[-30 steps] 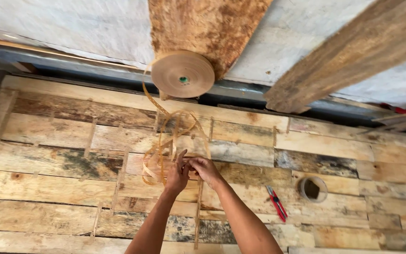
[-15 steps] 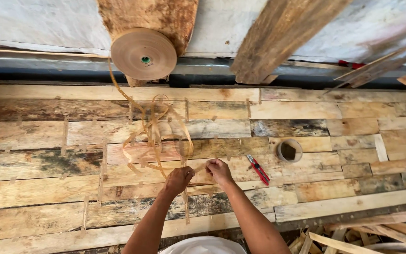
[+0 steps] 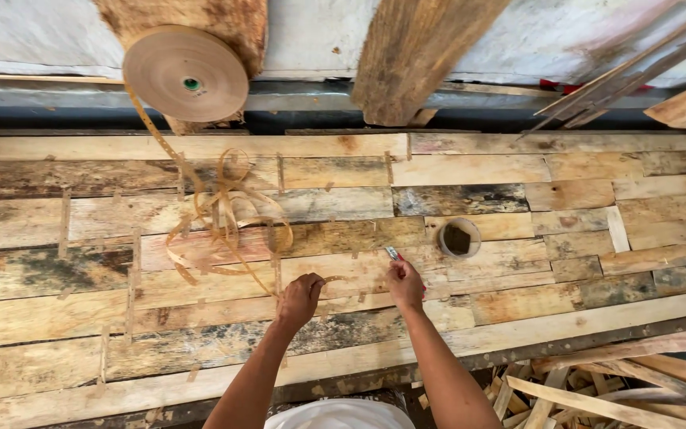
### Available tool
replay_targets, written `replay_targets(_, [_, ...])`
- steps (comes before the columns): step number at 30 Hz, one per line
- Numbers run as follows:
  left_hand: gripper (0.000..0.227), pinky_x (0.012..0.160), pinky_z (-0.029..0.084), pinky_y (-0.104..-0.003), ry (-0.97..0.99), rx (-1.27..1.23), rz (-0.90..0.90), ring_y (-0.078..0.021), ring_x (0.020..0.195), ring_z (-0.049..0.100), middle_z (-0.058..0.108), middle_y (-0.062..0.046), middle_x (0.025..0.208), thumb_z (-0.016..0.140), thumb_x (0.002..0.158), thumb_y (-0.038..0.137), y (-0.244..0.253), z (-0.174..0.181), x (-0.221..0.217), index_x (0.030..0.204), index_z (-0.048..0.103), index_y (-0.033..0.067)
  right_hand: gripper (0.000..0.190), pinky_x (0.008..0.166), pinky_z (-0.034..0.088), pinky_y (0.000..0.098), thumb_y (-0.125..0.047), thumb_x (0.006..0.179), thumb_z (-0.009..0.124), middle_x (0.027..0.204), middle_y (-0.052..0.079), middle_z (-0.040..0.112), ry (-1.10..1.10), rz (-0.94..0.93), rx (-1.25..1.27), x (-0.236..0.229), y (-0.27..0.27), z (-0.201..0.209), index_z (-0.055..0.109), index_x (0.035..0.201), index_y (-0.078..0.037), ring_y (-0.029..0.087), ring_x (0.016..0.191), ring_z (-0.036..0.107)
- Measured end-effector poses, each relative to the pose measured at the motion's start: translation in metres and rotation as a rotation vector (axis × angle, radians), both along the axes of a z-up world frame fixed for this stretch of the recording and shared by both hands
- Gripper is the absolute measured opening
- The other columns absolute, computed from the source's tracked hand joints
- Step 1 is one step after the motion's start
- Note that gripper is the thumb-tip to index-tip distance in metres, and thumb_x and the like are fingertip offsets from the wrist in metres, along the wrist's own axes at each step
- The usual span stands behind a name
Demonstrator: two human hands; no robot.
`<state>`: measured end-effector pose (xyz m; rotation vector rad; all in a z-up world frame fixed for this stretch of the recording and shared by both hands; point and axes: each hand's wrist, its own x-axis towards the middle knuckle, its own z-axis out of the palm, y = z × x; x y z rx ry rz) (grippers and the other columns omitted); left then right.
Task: The person is applying wood edge banding or tape to a wooden surface and cutting it to size.
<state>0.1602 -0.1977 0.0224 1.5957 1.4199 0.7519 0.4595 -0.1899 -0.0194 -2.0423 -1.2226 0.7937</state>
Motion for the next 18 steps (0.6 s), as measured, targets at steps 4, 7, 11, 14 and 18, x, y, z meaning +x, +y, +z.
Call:
replay_targets(4, [0.017, 0.070, 0.053, -0.049, 0.007, -0.006, 0.038, -0.0382, 0.081, 0.068, 0.072, -0.017, 0.091, 0.062, 0.099, 0.021, -0.004, -0.006, 0.040, 0.099, 0.072, 0.0078, 0.023, 0.072, 0.055, 0.0333, -0.021, 0.092, 0.073, 0.093, 0.008, 0.070, -0.048, 0.000, 0.029, 0.026, -0.004, 0.028, 0.072, 0.109, -0.006, 0.020, 0.079, 0.069])
replay_targets(7, [0.016, 0.070, 0.053, -0.050, 0.029, -0.060, 0.069, -0.0379, 0.082, 0.068, 0.073, -0.016, 0.090, 0.062, 0.098, 0.022, -0.004, -0.006, 0.077, 0.100, 0.072, 0.0085, 0.032, 0.081, 0.053, 0.0415, -0.022, 0.087, 0.080, 0.104, 0.013, 0.065, -0.220, 0.147, 0.035, 0.038, -0.006, 0.058, 0.070, 0.113, -0.007, 0.030, 0.091, 0.065])
replay_targets(11, [0.017, 0.070, 0.054, -0.049, 0.055, -0.074, 0.117, -0.0377, 0.083, 0.069, 0.073, -0.015, 0.090, 0.062, 0.098, 0.022, -0.007, -0.027, 0.124, 0.100, 0.072, 0.0083, 0.051, 0.094, 0.049, 0.0472, -0.022, 0.081, 0.083, 0.116, 0.014, 0.060, -0.314, 0.384, -0.049, 0.051, -0.003, 0.066, 0.061, 0.126, -0.010, 0.036, 0.108, 0.056])
replay_targets(14, [0.018, 0.072, 0.055, -0.048, 0.055, -0.029, 0.158, -0.0378, 0.084, 0.070, 0.073, -0.016, 0.091, 0.062, 0.098, 0.022, -0.011, -0.038, 0.149, 0.099, 0.072, 0.0074, 0.053, 0.096, 0.049, 0.0466, -0.021, 0.085, 0.080, 0.121, 0.013, 0.058, -0.322, 0.462, -0.076, 0.063, 0.002, 0.050, 0.057, 0.131, -0.012, 0.035, 0.112, 0.055])
replay_targets(18, [0.018, 0.074, 0.055, -0.047, 0.113, -0.029, 0.226, -0.0382, 0.084, 0.070, 0.073, -0.016, 0.091, 0.062, 0.097, 0.021, -0.017, -0.021, 0.174, 0.099, 0.073, 0.0070, 0.047, 0.098, 0.050, 0.0440, -0.021, 0.087, 0.078, 0.121, 0.011, 0.056, -0.366, 0.537, -0.196, 0.072, 0.013, 0.046, 0.056, 0.128, -0.013, 0.033, 0.115, 0.055])
